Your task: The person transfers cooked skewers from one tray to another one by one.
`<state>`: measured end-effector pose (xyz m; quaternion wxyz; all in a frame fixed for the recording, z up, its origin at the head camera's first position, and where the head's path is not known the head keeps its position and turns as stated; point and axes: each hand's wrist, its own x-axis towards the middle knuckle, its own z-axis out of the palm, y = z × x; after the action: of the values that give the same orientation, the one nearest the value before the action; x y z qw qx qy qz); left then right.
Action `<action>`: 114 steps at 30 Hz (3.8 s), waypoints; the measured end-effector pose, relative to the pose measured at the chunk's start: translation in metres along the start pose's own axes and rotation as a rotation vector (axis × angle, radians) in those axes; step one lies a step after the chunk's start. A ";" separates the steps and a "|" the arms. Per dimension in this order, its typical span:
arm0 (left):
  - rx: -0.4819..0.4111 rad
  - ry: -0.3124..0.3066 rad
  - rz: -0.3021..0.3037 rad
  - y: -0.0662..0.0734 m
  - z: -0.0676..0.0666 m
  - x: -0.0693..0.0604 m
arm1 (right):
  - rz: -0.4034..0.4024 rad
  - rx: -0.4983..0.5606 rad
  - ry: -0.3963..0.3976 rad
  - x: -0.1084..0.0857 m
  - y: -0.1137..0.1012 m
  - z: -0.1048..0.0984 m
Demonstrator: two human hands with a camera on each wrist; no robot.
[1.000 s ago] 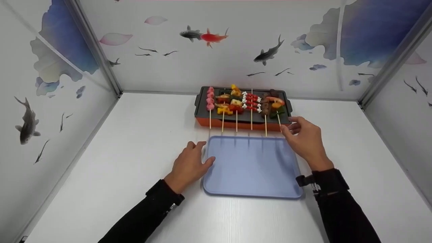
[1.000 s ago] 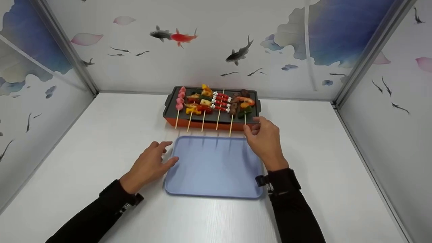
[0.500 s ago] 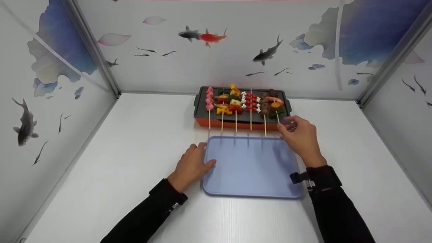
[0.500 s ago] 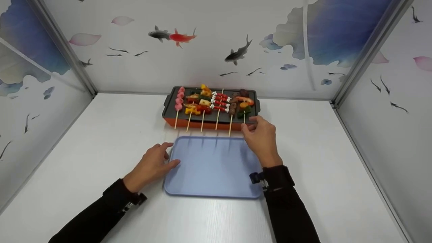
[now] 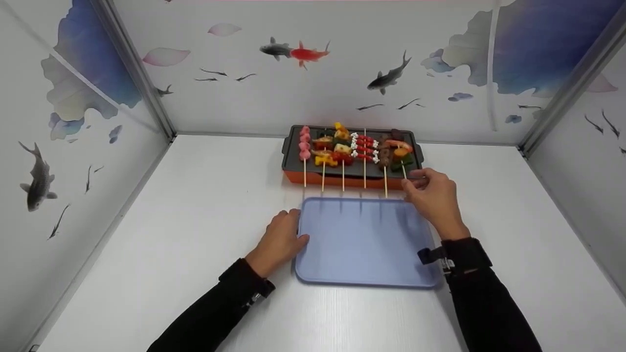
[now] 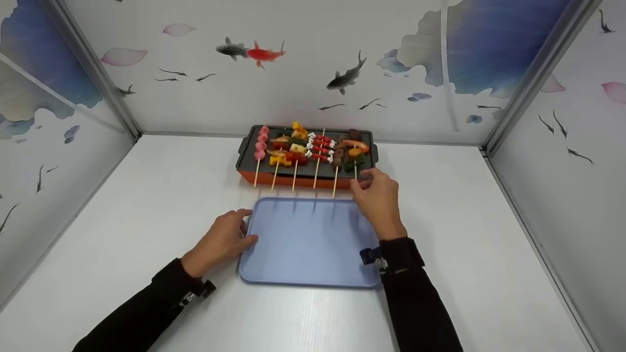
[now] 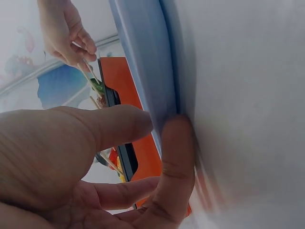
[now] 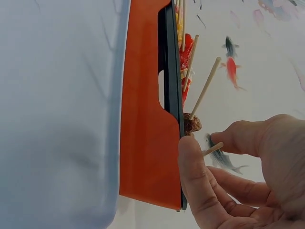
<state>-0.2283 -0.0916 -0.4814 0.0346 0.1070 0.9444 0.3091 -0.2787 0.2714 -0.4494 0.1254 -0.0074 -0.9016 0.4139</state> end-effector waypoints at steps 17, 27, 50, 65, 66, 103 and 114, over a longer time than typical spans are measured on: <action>0.001 0.017 0.067 0.002 -0.003 0.001 | 0.036 -0.075 -0.014 0.009 -0.013 -0.008; 0.009 0.016 0.065 0.000 -0.004 0.003 | -0.004 -0.188 -0.107 0.025 -0.025 -0.017; -0.002 0.004 0.082 -0.003 -0.005 0.002 | 0.105 -0.174 -0.395 0.057 -0.035 -0.037; 0.010 -0.012 0.072 -0.003 -0.007 0.006 | 0.196 -0.030 -0.453 0.061 -0.028 -0.042; 0.008 -0.012 0.073 -0.003 -0.007 0.007 | 0.188 -0.025 -0.449 0.060 -0.027 -0.042; -0.189 -0.134 -0.107 -0.007 -0.018 0.016 | 0.172 0.095 -0.361 0.014 -0.021 -0.056; -0.215 -0.129 -0.113 -0.008 -0.019 0.014 | 0.187 0.096 -0.348 -0.009 -0.017 -0.053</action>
<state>-0.2462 -0.1055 -0.4710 0.1240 0.0692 0.9061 0.3986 -0.2560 0.2983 -0.4057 -0.0711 -0.0132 -0.8842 0.4614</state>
